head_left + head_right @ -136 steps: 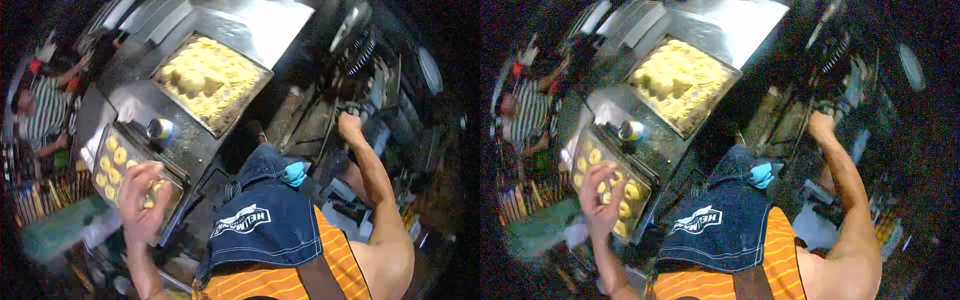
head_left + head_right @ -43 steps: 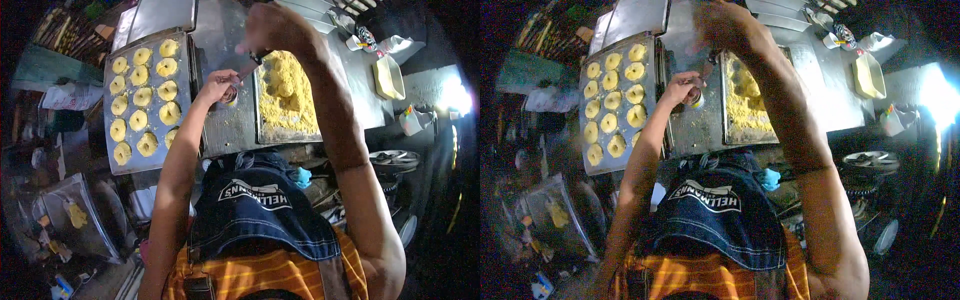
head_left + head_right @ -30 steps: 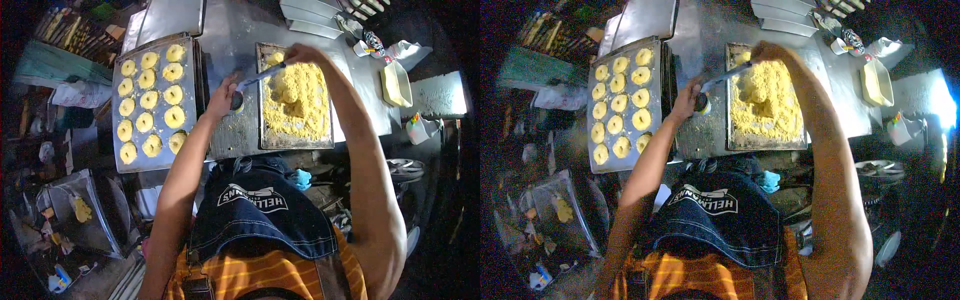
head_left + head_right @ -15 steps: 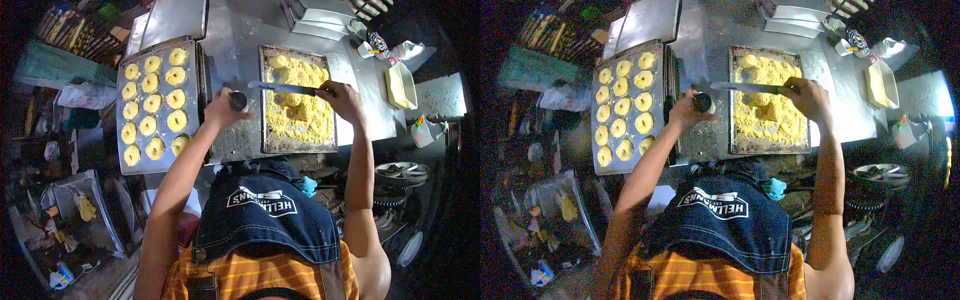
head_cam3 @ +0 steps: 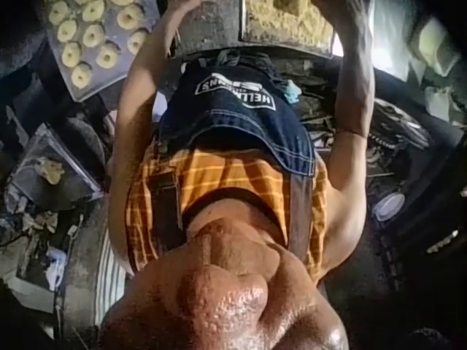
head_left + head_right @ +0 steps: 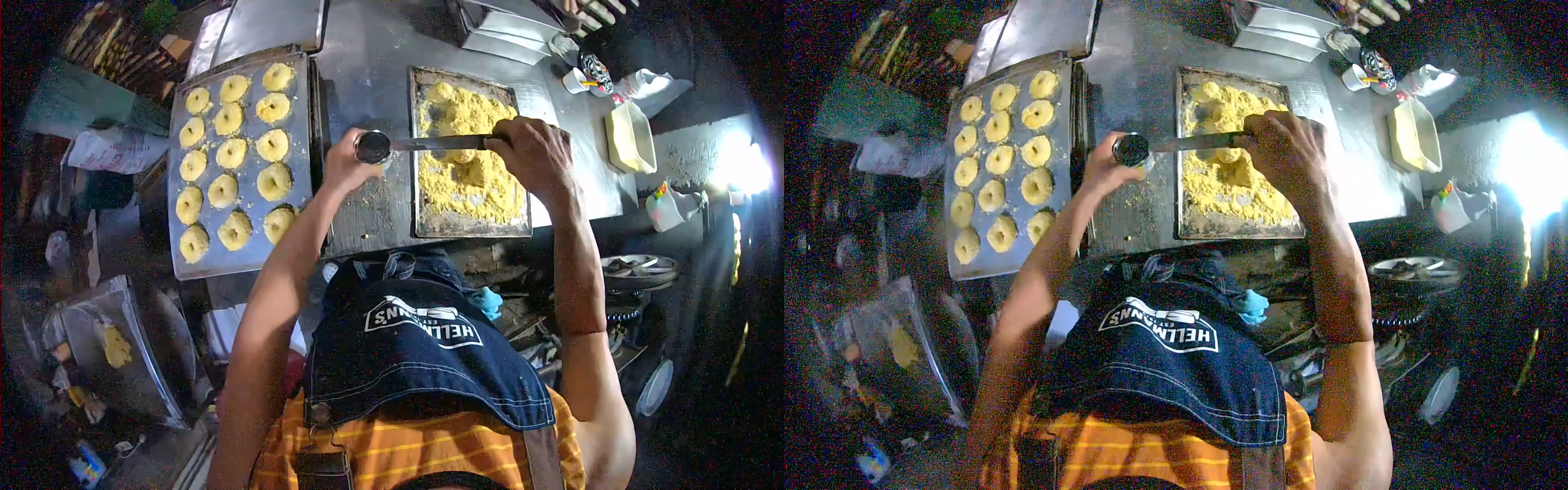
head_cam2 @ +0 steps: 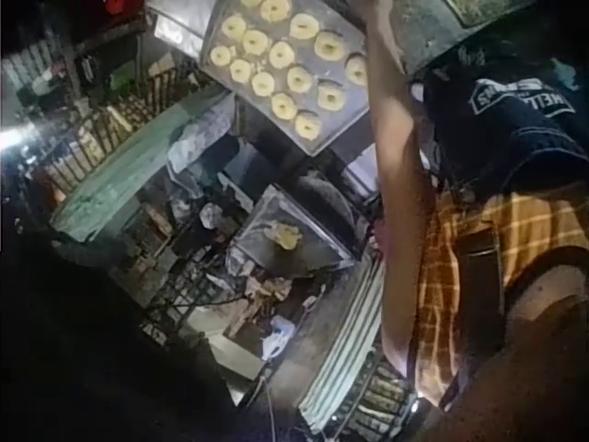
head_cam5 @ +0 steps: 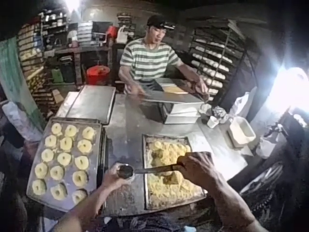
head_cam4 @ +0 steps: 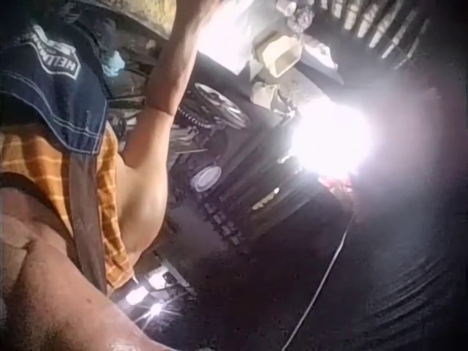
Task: Shaping dough balls on a tray, making indentations, and adding toppings from a can in a bakery.
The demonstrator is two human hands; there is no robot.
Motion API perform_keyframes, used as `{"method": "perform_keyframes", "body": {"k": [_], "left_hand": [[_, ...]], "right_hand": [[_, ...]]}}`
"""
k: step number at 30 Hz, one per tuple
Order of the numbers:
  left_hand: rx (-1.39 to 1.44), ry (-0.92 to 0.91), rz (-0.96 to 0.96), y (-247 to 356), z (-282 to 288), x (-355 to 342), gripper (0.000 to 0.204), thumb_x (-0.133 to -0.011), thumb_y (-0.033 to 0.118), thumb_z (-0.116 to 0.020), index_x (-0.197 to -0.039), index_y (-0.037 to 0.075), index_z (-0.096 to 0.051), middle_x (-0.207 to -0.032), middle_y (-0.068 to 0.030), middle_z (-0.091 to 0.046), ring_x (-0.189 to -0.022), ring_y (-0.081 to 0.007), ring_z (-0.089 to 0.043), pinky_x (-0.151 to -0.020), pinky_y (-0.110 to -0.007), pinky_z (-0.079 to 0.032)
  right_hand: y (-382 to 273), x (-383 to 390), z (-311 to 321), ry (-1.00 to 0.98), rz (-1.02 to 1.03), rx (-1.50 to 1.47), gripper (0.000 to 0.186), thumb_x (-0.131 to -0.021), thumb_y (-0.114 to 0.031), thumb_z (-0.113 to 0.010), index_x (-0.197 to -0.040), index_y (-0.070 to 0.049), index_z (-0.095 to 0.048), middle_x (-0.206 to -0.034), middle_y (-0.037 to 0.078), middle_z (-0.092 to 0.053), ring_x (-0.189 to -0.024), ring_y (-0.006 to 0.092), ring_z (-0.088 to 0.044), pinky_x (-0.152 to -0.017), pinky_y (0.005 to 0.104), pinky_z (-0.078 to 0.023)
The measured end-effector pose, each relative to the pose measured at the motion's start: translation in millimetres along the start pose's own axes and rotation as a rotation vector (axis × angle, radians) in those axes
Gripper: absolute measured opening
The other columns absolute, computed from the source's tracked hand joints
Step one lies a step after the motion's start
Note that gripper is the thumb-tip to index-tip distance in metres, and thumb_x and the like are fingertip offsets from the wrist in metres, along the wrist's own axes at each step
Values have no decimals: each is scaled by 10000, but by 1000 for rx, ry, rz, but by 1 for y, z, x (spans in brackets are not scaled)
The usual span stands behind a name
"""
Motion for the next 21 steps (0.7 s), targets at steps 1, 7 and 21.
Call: {"method": "perform_keyframes", "body": {"k": [1,7,21], "left_hand": [[-80,39,79,47,-11,11,1020,-536,340,-997,-1370,2,-518,-1328,-185,-615,-1259,-337,-598,-1068,-386,-484],[-65,519,-32,17,-4,23,811,-493,270,-999,-1185,67,-627,-1171,-175,-689,-1100,-351,-671,-949,-439,-539],[-66,432,-94,33,-8,25,1083,-409,270,-1027,-1376,65,-583,-1262,-169,-679,-1162,-328,-661,-1039,-412,-520]], "right_hand": [[20,11,-5,93,-15,-11,244,-937,-350,-706,-997,-121,-765,-900,86,-720,-896,314,-698,-817,490,-502],[-22,-19,5,10,69,146,230,-928,-332,-707,-958,-109,-752,-881,99,-710,-888,325,-695,-807,484,-501],[-53,-37,11,175,322,453,156,-914,-270,-697,-839,-135,-719,-799,79,-659,-827,282,-695,-751,457,-522]]}}
Point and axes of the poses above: each hand's wrist, its own x-axis away from the middle knuckle, its own z-axis out of the back of the hand, y = z × x, the point moved 8 cm from there along -x, towards the middle knuckle
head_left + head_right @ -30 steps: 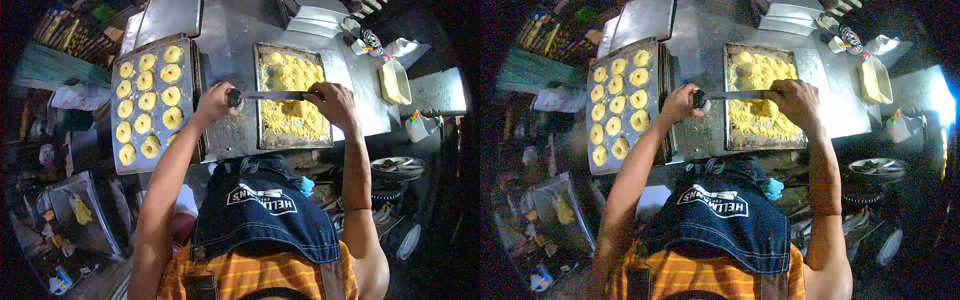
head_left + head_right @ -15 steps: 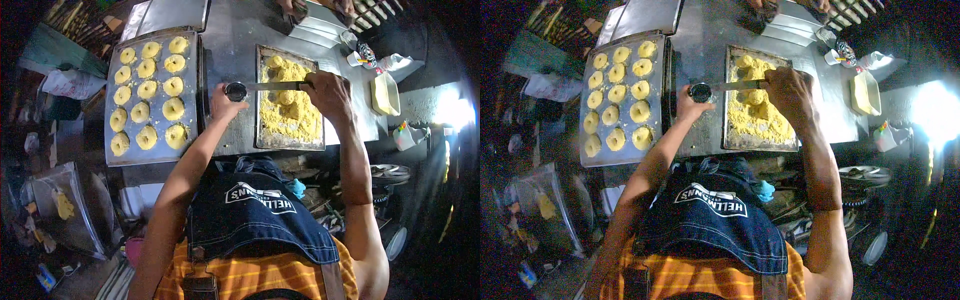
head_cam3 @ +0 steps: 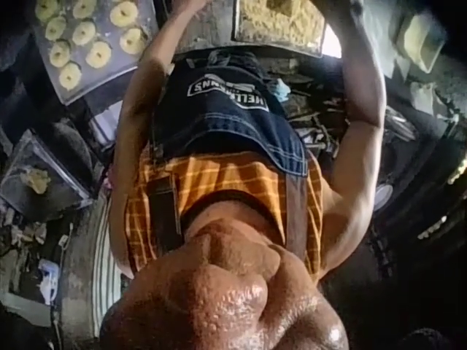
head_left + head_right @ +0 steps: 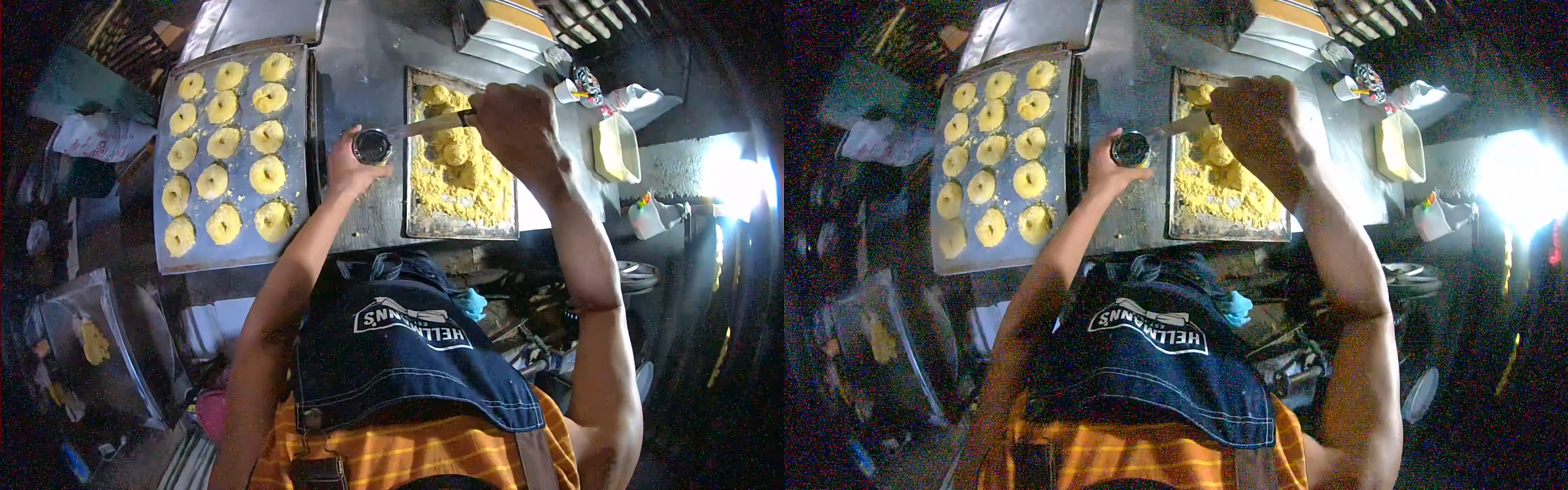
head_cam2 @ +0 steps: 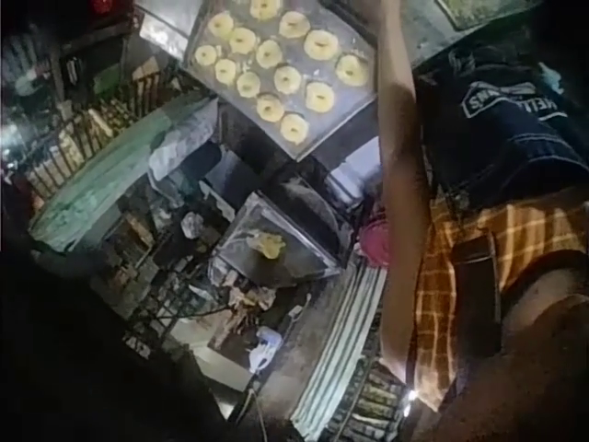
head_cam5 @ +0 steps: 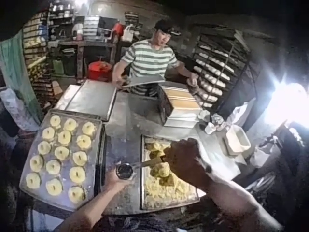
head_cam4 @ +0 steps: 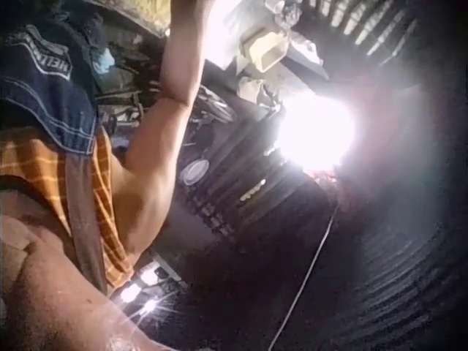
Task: Shaping dough balls on a tray, making indentations, and adding toppings from a can in a bakery.
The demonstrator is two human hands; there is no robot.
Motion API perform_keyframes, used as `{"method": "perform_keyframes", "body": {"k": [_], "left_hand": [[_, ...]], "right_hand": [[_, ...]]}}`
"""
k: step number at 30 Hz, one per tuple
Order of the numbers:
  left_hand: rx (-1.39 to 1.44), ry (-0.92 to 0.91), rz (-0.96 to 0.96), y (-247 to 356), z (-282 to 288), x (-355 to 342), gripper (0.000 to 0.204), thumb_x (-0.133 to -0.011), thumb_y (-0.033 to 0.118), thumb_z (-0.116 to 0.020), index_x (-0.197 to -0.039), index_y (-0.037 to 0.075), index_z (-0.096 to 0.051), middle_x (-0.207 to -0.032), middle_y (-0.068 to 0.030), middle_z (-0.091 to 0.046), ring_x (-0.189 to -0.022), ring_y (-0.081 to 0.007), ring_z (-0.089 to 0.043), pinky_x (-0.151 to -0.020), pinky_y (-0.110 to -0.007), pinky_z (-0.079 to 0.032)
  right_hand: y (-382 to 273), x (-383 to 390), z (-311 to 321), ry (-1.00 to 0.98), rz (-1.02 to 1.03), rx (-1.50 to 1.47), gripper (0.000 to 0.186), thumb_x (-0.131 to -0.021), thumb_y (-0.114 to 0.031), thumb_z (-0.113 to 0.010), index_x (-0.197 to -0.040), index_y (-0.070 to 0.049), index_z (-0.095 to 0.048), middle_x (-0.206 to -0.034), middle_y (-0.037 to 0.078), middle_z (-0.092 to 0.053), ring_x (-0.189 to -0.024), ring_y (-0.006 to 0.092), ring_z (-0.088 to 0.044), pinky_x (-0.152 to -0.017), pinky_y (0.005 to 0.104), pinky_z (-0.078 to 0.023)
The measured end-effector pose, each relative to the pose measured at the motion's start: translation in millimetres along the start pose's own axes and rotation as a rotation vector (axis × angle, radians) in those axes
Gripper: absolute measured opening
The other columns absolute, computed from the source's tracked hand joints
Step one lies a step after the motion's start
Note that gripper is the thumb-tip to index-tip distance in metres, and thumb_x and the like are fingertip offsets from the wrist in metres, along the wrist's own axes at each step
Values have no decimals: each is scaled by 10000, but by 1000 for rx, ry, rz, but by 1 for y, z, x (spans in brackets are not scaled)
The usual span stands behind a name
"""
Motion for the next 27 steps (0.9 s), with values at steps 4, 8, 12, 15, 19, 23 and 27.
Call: {"method": "perform_keyframes", "body": {"k": [4,8,12,15,19,23,27], "left_hand": [[61,-98,-132,10,-2,-14,1057,-477,320,-1026,-1404,67,-586,-1241,-153,-691,-1163,-304,-664,-1033,-408,-520],[309,-332,-72,3,-19,-30,615,-839,269,-845,-1393,105,-634,-1212,-99,-713,-1147,-244,-666,-1000,-348,-515],[471,-355,-274,28,-22,-45,293,-984,-3,-631,-1249,87,-721,-1107,-28,-715,-1077,-138,-649,-932,-266,-502],[500,-461,-267,21,-40,-54,241,-921,-64,-649,-1125,29,-735,-1048,14,-700,-996,-97,-651,-903,-247,-506],[525,-456,-209,3,-53,-56,268,-882,-99,-629,-1103,15,-728,-973,23,-696,-929,-73,-640,-853,-249,-507],[515,-409,-250,2,-55,-59,233,-901,-82,-650,-1092,23,-732,-934,32,-696,-892,-69,-632,-815,-249,-502],[552,-385,-208,-7,-60,-63,183,-927,-43,-687,-1085,35,-736,-916,32,-701,-875,-73,-634,-809,-258,-507]], "right_hand": [[-9,-7,7,64,91,31,121,-898,-252,-696,-847,-142,-712,-803,63,-656,-805,267,-692,-732,425,-521],[-33,-6,39,305,230,109,90,-848,-232,-718,-884,-153,-698,-778,34,-647,-764,225,-689,-722,397,-516],[-44,-31,27,-30,192,144,80,-841,-213,-727,-895,-162,-696,-785,26,-662,-778,189,-702,-738,391,-519],[-59,-31,46,163,209,156,89,-836,-228,-738,-883,-160,-702,-811,31,-686,-805,193,-721,-718,360,-525],[-66,-52,43,-44,190,87,151,-807,-268,-775,-883,-155,-711,-840,53,-710,-830,199,-737,-678,360,-536],[-53,-40,48,219,231,101,224,-766,-333,-807,-822,-133,-722,-916,-13,-673,-939,182,-692,-700,348,-550],[-37,-41,68,314,377,148,239,-762,-355,-816,-832,-146,-724,-939,-41,-647,-979,176,-663,-687,349,-542]]}}
Point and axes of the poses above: each hand's wrist, its own x-axis away from the middle knuckle, its own z-axis out of the back of the hand, y = z × x, the point moved 8 cm from there along -x, towards the middle knuckle
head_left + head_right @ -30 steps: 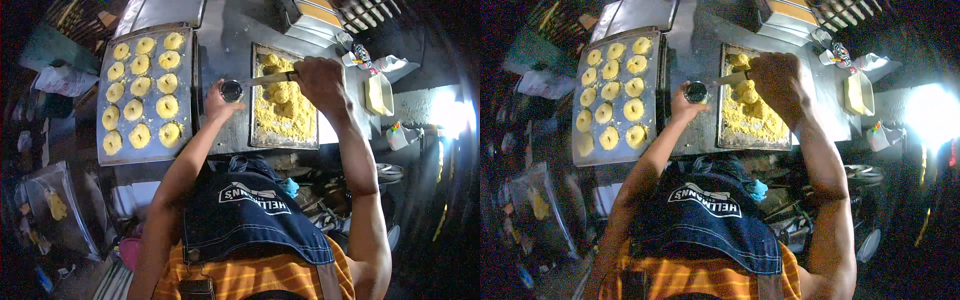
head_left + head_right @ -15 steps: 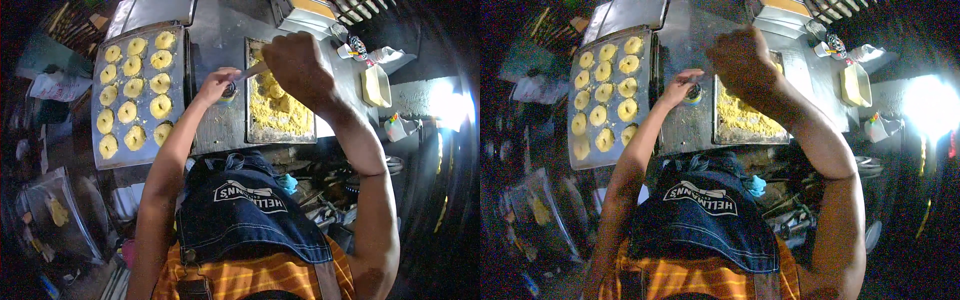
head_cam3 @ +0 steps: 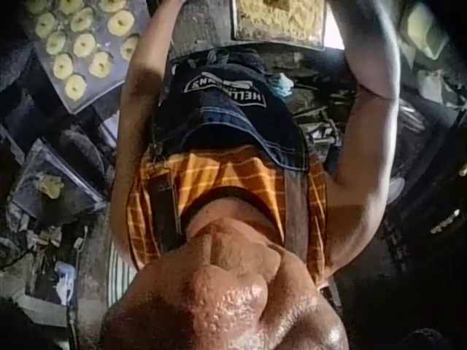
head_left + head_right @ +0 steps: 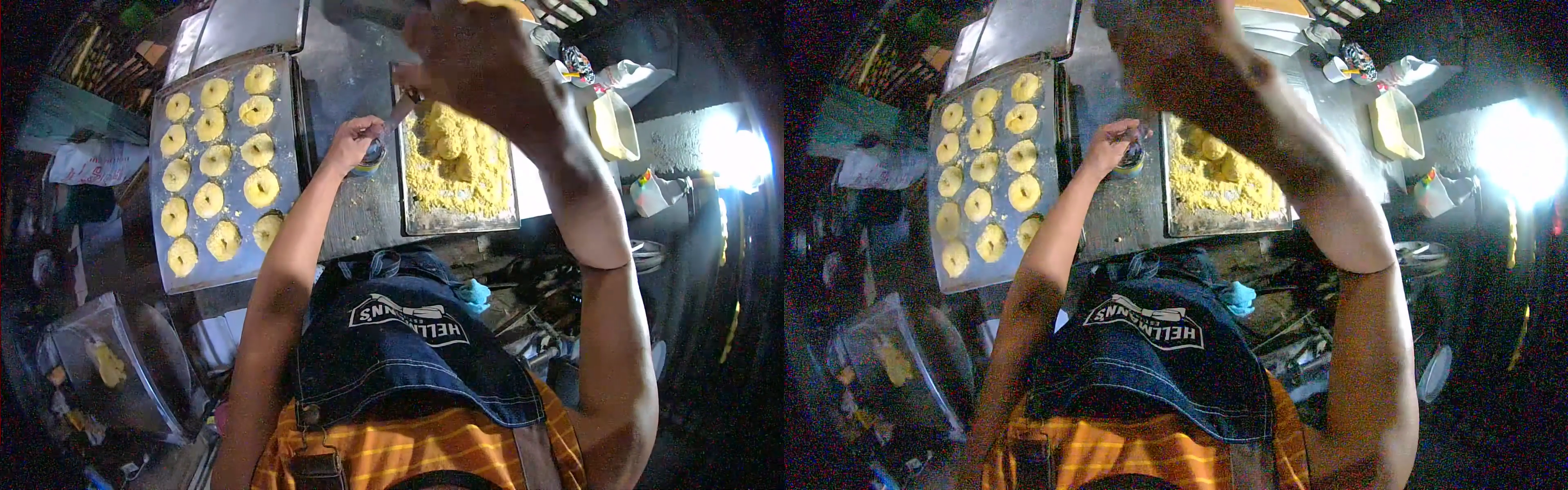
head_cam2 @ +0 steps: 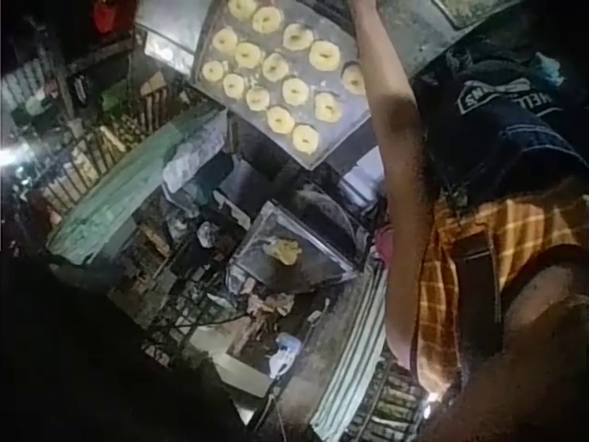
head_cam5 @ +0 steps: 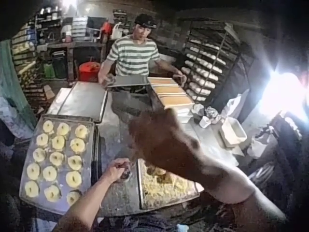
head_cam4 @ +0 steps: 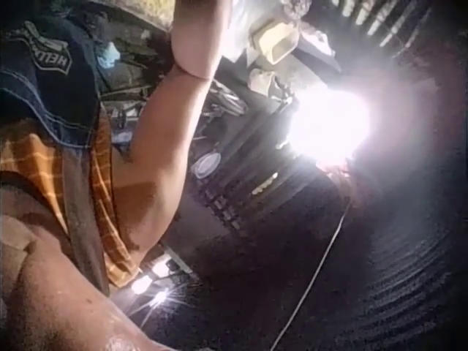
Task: Shaping dough balls on a tray, making indentations, and adding toppings from a can in a bakery.
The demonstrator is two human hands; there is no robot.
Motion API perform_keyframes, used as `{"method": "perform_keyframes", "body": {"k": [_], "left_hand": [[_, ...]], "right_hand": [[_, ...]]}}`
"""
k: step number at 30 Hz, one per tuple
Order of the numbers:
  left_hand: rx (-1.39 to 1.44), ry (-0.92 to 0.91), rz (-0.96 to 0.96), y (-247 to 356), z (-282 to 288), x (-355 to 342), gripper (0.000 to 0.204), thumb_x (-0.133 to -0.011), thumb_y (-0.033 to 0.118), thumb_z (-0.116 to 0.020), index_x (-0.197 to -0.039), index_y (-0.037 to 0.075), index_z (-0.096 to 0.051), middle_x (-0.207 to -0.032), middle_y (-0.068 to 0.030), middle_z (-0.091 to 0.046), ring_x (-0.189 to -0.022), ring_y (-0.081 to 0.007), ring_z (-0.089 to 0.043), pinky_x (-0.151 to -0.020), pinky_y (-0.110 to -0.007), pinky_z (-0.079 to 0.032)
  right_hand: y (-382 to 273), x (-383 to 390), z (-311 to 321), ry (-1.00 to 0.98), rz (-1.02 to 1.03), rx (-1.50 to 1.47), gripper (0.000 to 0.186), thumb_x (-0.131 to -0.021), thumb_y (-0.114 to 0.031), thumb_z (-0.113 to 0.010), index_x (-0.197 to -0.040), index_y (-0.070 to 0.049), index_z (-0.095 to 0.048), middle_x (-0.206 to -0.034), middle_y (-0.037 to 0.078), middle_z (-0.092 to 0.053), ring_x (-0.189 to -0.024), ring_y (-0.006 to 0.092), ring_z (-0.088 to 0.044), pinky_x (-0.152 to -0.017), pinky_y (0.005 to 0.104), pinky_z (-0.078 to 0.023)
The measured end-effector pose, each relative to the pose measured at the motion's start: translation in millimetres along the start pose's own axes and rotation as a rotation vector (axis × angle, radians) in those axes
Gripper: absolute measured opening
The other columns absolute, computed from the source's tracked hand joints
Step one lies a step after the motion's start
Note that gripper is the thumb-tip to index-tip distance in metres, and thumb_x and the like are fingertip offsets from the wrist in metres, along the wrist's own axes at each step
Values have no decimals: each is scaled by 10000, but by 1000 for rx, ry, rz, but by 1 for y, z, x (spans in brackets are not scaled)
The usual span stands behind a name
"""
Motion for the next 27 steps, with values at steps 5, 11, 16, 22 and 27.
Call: {"method": "perform_keyframes", "body": {"k": [5,11,16,22,27], "left_hand": [[12,85,-25,-5,20,9,165,-939,-15,-711,-1094,32,-740,-972,-18,-715,-893,-122,-664,-818,-279,-520],[-95,39,-36,21,0,9,275,-886,-129,-620,-1081,27,-736,-956,-28,-700,-946,-126,-655,-843,-283,-518],[-273,29,23,-1,52,41,275,-932,-105,-551,-1094,48,-712,-947,-14,-677,-917,-106,-618,-864,-280,-517],[-15,25,203,5,8,12,327,-1062,231,-617,-1346,70,-609,-1112,-27,-700,-975,-143,-648,-888,-303,-513],[-251,52,212,23,12,16,324,-1094,239,-548,-1385,106,-604,-1128,-87,-691,-991,-161,-651,-882,-311,-519]], "right_hand": [[43,-1,-92,-3,-243,14,147,-772,-332,-811,-798,-204,-742,-876,-36,-643,-882,188,-675,-659,357,-549],[49,24,-108,68,-313,-164,100,-780,-330,-817,-796,-245,-766,-825,-31,-651,-789,206,-685,-639,363,-557],[37,-18,-127,-609,-598,-960,279,-782,-354,-869,-808,-86,-800,-666,18,-674,-588,151,-654,-552,349,-529],[121,107,-247,-646,-503,-1162,341,-912,-372,-784,-894,-33,-807,-653,38,-691,-510,119,-601,-492,300,-506],[57,196,-377,-768,-615,-1371,355,-1006,-381,-684,-1083,-41,-750,-883,35,-734,-759,129,-642,-676,322,-534]]}}
Point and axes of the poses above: each hand's wrist, its own x-axis away from the middle knuckle, its own z-axis out of the back of the hand, y = z × x, the point moved 8 cm from there along -x, towards the middle knuckle
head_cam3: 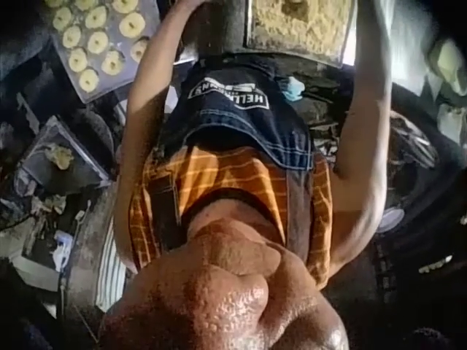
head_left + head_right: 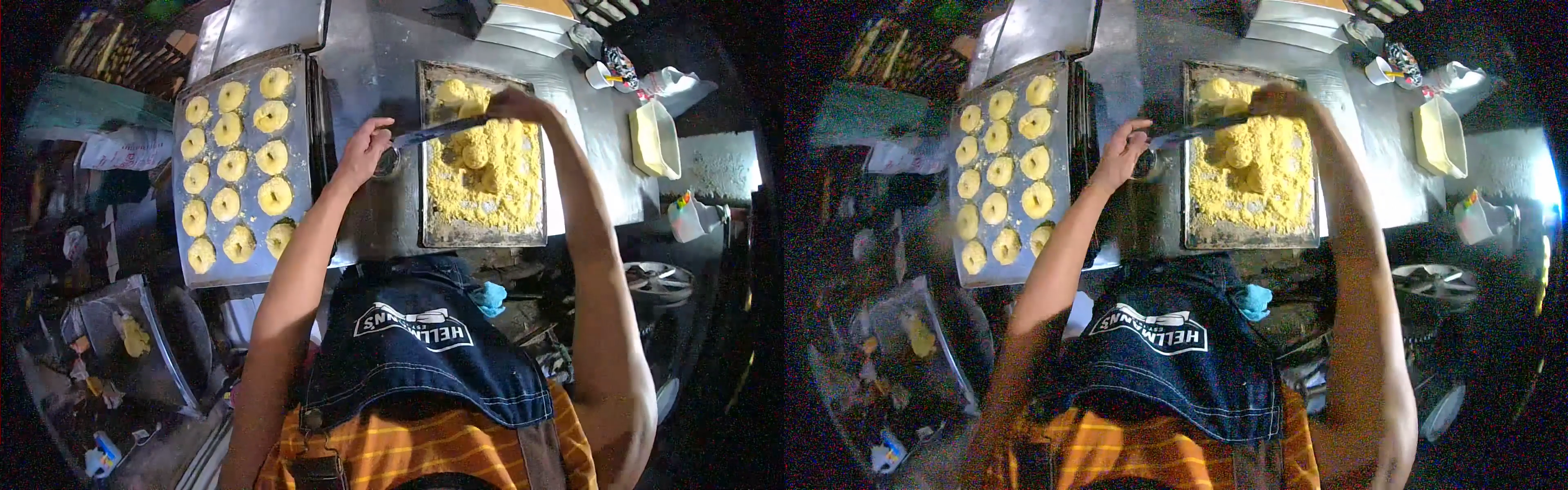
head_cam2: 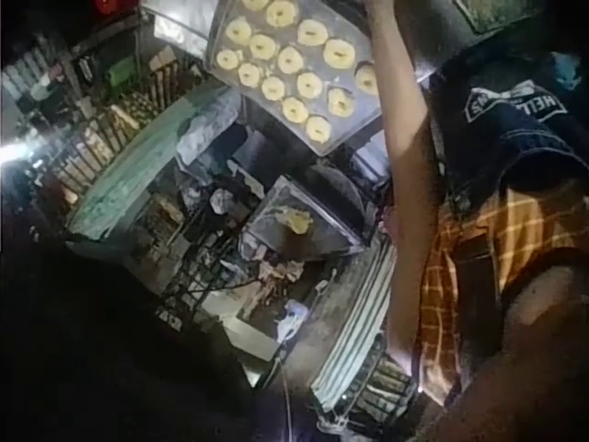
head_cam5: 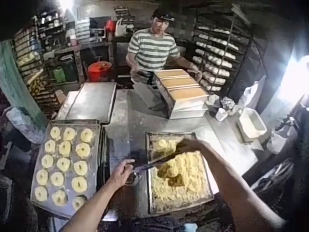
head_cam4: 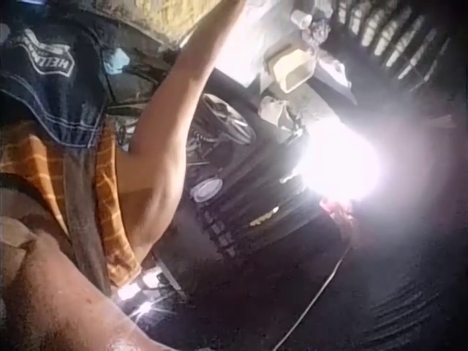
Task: Shaping dough balls on a tray, making indentations, and adding toppings from a can in a bakery.
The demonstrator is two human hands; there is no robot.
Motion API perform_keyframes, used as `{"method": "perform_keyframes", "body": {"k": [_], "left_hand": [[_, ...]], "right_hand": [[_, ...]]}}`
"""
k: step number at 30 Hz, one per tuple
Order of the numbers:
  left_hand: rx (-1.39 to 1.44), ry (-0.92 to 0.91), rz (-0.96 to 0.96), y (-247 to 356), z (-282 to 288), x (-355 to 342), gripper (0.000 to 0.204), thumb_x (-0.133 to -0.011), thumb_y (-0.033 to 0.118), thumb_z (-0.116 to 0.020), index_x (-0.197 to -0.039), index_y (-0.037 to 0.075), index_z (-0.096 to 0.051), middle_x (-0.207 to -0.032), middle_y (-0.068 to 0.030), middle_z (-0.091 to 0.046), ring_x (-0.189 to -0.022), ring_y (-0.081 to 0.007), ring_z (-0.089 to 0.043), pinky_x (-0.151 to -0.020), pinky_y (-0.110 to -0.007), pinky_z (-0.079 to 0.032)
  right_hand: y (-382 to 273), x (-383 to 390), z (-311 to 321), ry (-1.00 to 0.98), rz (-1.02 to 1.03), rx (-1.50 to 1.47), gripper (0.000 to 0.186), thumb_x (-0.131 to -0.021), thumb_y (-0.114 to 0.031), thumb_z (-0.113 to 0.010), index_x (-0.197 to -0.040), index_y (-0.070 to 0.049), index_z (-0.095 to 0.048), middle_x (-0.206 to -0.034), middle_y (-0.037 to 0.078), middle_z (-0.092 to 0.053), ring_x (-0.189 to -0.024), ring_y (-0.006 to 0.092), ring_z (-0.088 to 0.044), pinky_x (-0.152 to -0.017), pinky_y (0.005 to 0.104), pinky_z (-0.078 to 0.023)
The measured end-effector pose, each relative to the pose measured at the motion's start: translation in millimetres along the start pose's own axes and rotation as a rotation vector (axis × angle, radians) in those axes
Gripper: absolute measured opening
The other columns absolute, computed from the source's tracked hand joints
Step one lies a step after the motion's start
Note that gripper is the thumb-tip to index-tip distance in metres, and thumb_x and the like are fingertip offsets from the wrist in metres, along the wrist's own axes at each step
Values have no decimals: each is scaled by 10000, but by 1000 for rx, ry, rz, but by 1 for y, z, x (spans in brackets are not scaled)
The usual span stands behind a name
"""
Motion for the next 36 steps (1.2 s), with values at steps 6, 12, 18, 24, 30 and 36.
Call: {"method": "perform_keyframes", "body": {"k": [6,12,18,24,30,36], "left_hand": [[-32,-21,-10,7,0,1,341,-1076,285,-592,-1295,29,-640,-1105,-105,-723,-990,-186,-691,-872,-339,-537],[-458,-321,-173,42,-18,8,800,-818,462,-855,-1457,96,-543,-1449,-184,-545,-1334,-303,-557,-1108,-399,-457],[-649,-592,-440,54,-38,16,702,-677,33,-773,-1351,95,-587,-1173,-155,-598,-1098,-345,-621,-951,-423,-526],[-983,-589,-457,23,-70,-42,813,-651,157,-874,-1380,139,-515,-1234,-142,-562,-1155,-396,-601,-944,-472,-525],[-897,-718,-650,13,-75,-23,942,-579,-48,-852,-1431,138,-495,-1333,-129,-559,-1250,-352,-569,-1062,-404,-500],[-764,-656,-528,34,-60,-3,882,-606,-133,-701,-1433,91,-491,-1352,-157,-552,-1277,-393,-552,-1099,-418,-468]], "right_hand": [[-58,123,30,472,20,191,287,-1024,-354,-609,-1024,-99,-740,-772,91,-658,-744,197,-621,-700,370,-483],[-12,294,-38,757,-164,-118,248,-1020,-266,-659,-950,-31,-692,-734,-38,-499,-727,90,-455,-652,305,-395],[-17,448,-202,939,-645,-296,223,-989,-178,-715,-1146,-24,-672,-893,17,-648,-837,98,-544,-752,286,-471],[-42,556,-267,795,-1381,155,319,-912,-318,-705,-1146,-103,-730,-1064,159,-748,-1037,391,-701,-882,485,-566],[42,562,-341,676,-1449,272,207,-866,-153,-601,-927,-15,-741,-941,253,-738,-899,424,-735,-790,529,-591],[114,537,-365,647,-1377,202,208,-890,-129,-569,-902,-24,-749,-957,255,-741,-911,424,-739,-783,528,-596]]}}
Point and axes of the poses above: each hand's wrist, its own x-axis away from the middle knuckle, its own z-axis out of the back of the hand, y = z × x, the point moved 8 cm from there along -x, towards the middle knuckle
